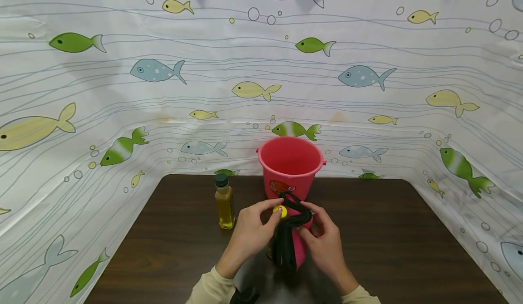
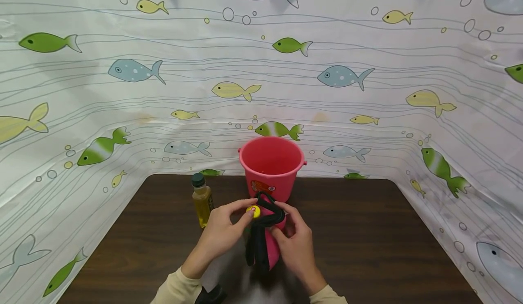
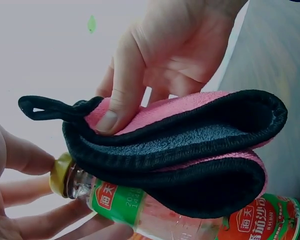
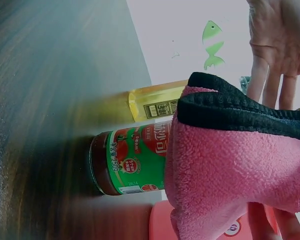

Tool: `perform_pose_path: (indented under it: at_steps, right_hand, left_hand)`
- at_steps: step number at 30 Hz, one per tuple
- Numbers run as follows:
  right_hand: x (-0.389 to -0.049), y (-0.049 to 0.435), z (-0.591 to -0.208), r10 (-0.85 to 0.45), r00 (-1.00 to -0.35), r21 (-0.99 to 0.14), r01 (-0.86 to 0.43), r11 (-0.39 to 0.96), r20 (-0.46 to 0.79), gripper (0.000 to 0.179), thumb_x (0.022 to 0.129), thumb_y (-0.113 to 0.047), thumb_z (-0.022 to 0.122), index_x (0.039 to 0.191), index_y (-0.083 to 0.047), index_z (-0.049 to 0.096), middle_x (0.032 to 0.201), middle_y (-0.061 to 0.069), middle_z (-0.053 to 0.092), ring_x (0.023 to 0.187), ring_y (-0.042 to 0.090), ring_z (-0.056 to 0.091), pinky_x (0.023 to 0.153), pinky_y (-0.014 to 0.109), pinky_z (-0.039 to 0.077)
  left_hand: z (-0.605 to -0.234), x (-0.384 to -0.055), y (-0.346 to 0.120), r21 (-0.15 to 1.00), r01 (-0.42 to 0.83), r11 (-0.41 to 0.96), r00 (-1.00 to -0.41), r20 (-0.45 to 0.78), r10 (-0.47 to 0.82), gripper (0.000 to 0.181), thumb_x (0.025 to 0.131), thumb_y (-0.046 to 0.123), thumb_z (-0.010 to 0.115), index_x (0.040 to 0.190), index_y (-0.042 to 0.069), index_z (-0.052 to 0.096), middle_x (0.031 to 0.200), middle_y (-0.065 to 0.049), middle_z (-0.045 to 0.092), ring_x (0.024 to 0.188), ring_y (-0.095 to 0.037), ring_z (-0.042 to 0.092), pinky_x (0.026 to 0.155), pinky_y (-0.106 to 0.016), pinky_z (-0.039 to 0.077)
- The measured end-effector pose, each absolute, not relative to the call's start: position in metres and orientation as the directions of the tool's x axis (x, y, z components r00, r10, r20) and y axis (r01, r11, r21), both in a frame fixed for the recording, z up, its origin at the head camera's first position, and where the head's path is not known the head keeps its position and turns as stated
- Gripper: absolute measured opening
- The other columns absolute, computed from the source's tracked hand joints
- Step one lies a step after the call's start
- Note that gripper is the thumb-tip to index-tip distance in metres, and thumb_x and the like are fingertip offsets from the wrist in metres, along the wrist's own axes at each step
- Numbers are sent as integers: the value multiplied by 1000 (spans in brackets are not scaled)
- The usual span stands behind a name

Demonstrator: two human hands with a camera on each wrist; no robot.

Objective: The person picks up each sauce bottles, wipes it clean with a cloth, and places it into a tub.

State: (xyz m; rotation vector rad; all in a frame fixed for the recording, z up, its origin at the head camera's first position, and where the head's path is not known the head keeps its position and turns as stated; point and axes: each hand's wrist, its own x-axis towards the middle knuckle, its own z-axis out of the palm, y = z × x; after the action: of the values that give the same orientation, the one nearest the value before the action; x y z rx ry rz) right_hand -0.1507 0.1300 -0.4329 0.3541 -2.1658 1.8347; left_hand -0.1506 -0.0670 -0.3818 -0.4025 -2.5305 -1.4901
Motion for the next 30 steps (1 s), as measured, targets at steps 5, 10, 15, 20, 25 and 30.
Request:
perform_pose_path:
  at_steps: [5,10,15,20,25,30]
  right_hand:
    - [-151,128,-435,-32,-934,-922,-356,155,355,56,93,2,77,143,-18,63,137,14,69,112,6,70,79,22,63]
    - [-150,125,-435,-63,-926,-915,-376,145,371,57,93,2,77,144,-18,62,141,14,66,117,5,69,81,25,64]
    - [-150,123,-435,-98,-919,-907,-393,151,382,59,93,0,78,146,-19,61,146,14,63,119,4,69,88,29,63]
    - [-151,122,-437,-147,-905,-893,-419,163,398,62,93,-4,79,149,-19,58,149,17,61,120,16,71,89,32,63]
    - [-152,121,-441,-171,-907,-886,-415,207,385,66,93,-8,80,152,-25,57,155,15,58,132,33,66,91,36,63]
    - [-151,120,-445,-173,-925,-888,-375,267,339,69,91,-8,82,152,-30,58,154,11,61,136,38,64,91,37,64]
  left_hand:
    - [-381,-151,-68,832,313,458,-950,274,153,29,104,24,66,130,17,76,124,-4,78,99,-16,70,73,-24,53]
    - [-382,-151,-68,833,314,456,-949,271,158,27,104,26,68,128,17,76,119,-3,78,99,-16,70,80,-26,57]
    - [-383,-152,-68,814,344,468,-939,306,157,24,103,28,69,124,17,77,118,-3,78,101,-19,71,84,-30,59]
    - [-384,-152,-67,813,345,469,-938,310,153,23,103,29,70,122,18,76,119,-4,77,103,-21,73,85,-32,61]
    - [-385,-154,-66,810,347,473,-937,313,152,23,102,30,70,120,17,74,117,-6,77,102,-22,73,85,-36,62]
    - [-384,-155,-66,820,332,467,-943,297,150,22,102,32,71,118,17,74,114,-6,76,100,-22,73,86,-41,62]
